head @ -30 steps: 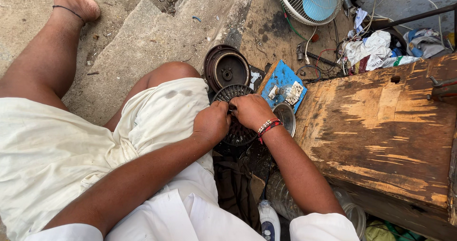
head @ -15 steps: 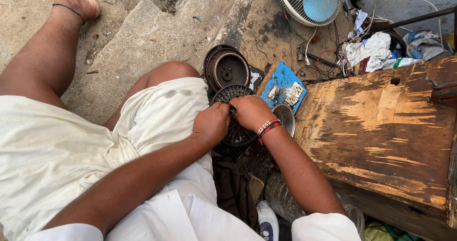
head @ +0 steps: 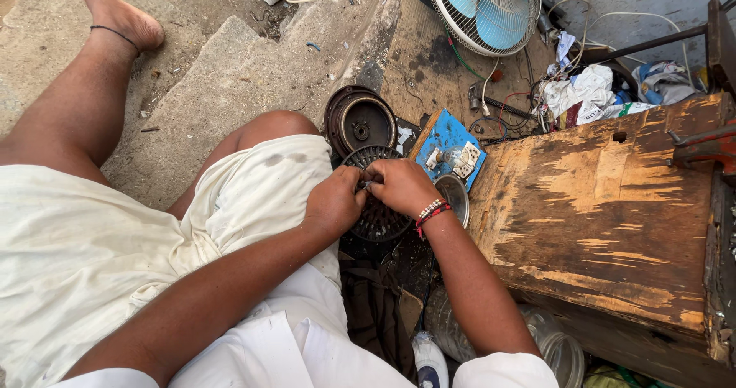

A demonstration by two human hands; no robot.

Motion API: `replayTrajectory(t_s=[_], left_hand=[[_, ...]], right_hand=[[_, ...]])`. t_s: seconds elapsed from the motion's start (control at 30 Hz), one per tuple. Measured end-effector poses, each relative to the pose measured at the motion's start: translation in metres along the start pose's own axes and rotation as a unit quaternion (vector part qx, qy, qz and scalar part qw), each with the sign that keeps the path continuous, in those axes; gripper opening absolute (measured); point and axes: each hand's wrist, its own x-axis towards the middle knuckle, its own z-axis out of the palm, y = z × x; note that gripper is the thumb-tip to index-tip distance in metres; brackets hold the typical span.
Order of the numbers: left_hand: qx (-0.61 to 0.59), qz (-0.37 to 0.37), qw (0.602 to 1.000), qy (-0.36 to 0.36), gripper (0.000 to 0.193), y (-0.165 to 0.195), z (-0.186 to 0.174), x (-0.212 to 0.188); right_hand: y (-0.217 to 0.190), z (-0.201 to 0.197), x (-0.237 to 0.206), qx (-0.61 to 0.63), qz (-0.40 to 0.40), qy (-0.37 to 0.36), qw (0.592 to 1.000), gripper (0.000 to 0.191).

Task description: The person sits on concrete steps repairing a table fan. They hold the fan blade and motor housing, fit small fasteners and washers onto the motor shaft by hand, and press the blade assembly into place, working with parts laid out on the ground beside them.

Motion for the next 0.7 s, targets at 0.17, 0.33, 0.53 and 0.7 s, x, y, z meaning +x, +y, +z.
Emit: replayTrajectory(t_s=[0.17, 0.33, 0.53, 0.7], left_hand=[[-0.046, 0.001, 0.999, -0.007, 0.023, -0.005, -0.004, -0.004], [-0.004, 0.120, 0.993, 0.007, 0.020, -0.014, -0.002, -0.008], [0.063, 0.195, 0.979, -0.008, 0.019, -0.021, -0.006, -0.007], [0.075, 0.213, 0.974, -0.001, 0.020, -0.022, -0.007, -0.007]], right_hand=[[0.008, 0.005, -0.012, 0.155, 0.006, 0.008, 0.988, 0.024], [0.010, 0.010, -0.025, 0.110, -0.036, 0.058, 0.992, 0.027], [0.001, 0.010, -0.037, -0.025, -0.106, 0.103, 0.989, 0.024], [-0.002, 0.012, -0.033, -0.037, -0.130, 0.126, 0.983, 0.022]])
